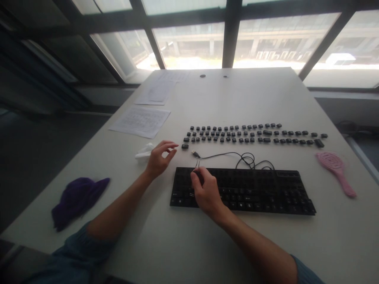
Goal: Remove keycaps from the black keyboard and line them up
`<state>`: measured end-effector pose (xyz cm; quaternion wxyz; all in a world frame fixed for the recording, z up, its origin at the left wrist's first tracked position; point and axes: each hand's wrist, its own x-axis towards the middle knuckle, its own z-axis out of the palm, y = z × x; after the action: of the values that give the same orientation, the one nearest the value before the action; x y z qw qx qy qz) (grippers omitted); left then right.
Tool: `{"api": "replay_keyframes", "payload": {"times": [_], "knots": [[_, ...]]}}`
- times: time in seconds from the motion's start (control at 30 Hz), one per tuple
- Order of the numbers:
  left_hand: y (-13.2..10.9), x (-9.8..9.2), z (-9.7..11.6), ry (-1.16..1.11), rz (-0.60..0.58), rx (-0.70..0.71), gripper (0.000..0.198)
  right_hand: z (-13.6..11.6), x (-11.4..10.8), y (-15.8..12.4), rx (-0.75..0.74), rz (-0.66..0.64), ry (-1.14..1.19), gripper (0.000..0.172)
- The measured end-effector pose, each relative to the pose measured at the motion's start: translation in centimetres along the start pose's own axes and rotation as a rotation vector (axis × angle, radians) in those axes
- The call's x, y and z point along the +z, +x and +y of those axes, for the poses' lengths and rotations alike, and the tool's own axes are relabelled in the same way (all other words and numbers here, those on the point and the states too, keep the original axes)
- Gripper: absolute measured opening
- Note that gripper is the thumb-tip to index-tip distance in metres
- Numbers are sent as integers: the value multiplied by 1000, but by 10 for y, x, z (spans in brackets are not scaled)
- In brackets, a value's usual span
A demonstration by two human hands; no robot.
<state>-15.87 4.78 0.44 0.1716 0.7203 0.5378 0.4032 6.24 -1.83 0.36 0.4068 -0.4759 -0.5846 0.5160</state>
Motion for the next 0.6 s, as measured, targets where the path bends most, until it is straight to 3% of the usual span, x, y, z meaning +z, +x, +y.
{"api": "replay_keyframes", "payload": {"times": [0.13,0.23,0.4,0.6], "knots": [[-40,-7,26,-87,-106,28,20,-1,2,-6,-49,-15,10,22],[-59,-8,33,-146,-222,48,20,0,5,-9,-85,-13,6,20],[-63,-12,28,-189,-381,106,25,-1,7,-6,-127,12,-113,19],[-66,-10,21,-206,-426,144,44,-4,9,7,-157,-15,-269,20]]}}
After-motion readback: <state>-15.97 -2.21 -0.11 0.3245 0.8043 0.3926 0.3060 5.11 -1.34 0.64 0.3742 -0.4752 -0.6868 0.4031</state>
